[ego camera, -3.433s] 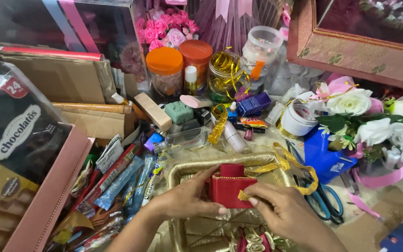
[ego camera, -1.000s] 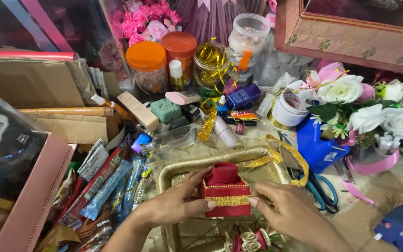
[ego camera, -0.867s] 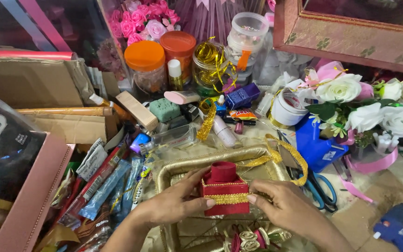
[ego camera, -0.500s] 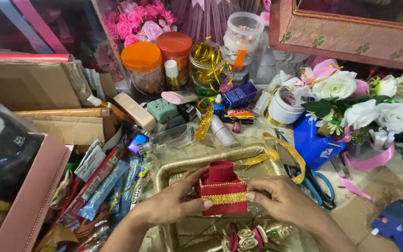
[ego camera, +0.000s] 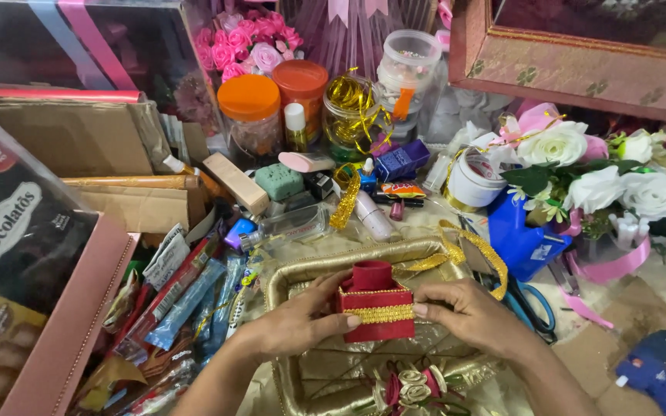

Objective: Decorating a small red gift box by measuring, cutting, and gluing gold ribbon onto it using a hot glue gun and scissors.

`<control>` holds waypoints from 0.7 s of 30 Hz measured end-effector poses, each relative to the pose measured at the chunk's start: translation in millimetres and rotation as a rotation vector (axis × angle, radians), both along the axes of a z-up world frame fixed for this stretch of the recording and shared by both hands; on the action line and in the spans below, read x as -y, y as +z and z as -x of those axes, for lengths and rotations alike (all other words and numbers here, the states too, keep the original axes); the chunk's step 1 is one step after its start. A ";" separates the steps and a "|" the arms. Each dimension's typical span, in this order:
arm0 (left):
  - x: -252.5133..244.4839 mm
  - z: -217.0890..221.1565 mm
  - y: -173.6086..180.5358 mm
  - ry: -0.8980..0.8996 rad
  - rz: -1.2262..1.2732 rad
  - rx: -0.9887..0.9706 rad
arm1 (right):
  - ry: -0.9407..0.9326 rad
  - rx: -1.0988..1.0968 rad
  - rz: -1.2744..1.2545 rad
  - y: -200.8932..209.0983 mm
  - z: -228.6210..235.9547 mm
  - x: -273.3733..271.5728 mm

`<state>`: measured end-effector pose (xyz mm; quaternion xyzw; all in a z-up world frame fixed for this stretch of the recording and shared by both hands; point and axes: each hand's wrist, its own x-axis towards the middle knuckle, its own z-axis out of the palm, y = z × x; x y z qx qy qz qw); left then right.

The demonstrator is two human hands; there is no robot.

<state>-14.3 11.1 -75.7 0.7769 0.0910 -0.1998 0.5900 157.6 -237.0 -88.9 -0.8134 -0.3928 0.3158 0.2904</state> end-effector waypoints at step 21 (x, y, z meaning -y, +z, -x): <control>12.4 8.5 -1.8 0.035 0.004 0.043 | 0.101 0.116 0.097 9.2 2.2 4.5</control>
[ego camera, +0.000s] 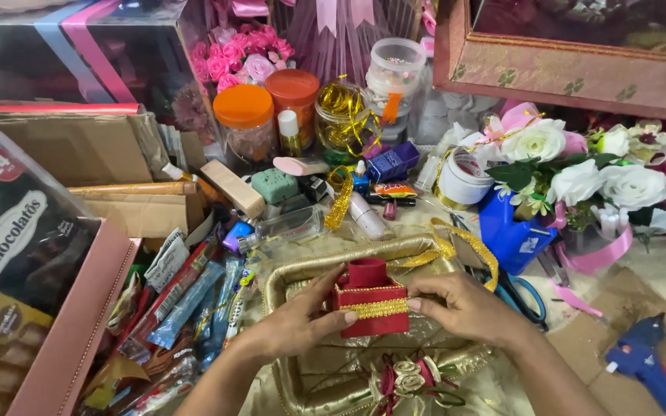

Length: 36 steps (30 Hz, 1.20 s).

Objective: Decorating a small red gift box by measuring, cutting, and gluing gold ribbon onto it using a hot glue gun and scissors.

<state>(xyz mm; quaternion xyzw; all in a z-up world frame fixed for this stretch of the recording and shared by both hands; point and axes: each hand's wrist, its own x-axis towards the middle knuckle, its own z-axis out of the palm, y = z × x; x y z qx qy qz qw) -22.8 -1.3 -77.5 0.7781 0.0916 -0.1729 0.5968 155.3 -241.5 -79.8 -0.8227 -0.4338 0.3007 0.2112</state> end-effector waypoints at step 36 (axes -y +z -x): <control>21.5 19.0 -20.6 0.238 0.123 0.124 | 0.066 -0.034 -0.022 -2.5 2.9 -2.2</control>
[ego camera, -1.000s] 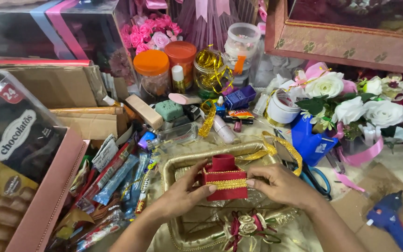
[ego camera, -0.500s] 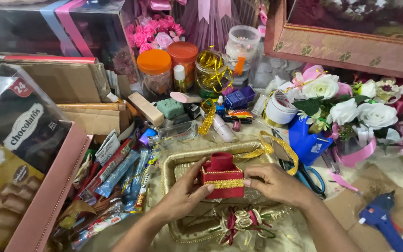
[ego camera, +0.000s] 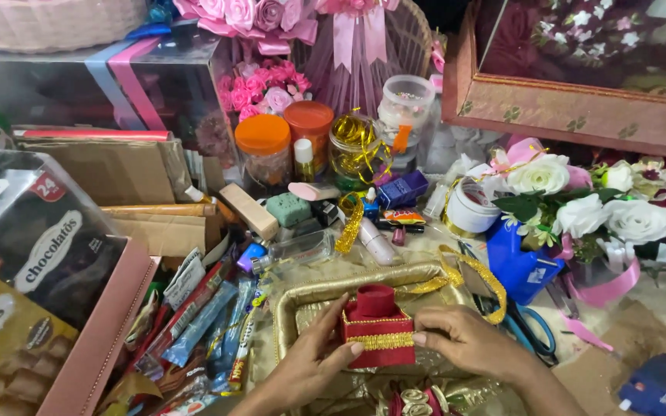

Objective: Decorating a small red gift box by measuring, cutting, and gluing gold ribbon onto it using a hot glue gun and scissors.

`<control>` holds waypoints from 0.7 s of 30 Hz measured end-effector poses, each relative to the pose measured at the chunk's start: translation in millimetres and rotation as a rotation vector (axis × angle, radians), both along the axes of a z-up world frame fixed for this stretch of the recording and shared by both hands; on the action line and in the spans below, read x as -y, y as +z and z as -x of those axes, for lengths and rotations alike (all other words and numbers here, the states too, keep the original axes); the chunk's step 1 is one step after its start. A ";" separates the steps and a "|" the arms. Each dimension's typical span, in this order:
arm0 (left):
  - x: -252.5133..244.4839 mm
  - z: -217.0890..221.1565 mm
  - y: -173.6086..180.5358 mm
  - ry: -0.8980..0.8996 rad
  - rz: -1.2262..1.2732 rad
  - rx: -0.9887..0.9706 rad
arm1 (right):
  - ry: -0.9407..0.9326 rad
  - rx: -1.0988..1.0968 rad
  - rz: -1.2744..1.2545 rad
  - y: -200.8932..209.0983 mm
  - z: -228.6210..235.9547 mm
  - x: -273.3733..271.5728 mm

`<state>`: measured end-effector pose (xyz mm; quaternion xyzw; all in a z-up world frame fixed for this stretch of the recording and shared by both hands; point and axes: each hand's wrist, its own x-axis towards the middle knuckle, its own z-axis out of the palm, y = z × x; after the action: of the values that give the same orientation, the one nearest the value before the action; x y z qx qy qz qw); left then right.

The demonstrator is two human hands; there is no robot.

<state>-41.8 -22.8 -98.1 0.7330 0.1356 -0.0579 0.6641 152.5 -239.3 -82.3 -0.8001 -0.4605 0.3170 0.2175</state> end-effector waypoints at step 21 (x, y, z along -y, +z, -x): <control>-7.9 -8.4 -10.6 -0.006 -0.087 0.050 | 0.055 0.084 -0.068 -5.9 -4.2 2.3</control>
<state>-33.5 -14.9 -108.6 0.7628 0.1193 -0.0356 0.6346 156.7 -241.6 -88.2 -0.7919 -0.5014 0.2732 0.2165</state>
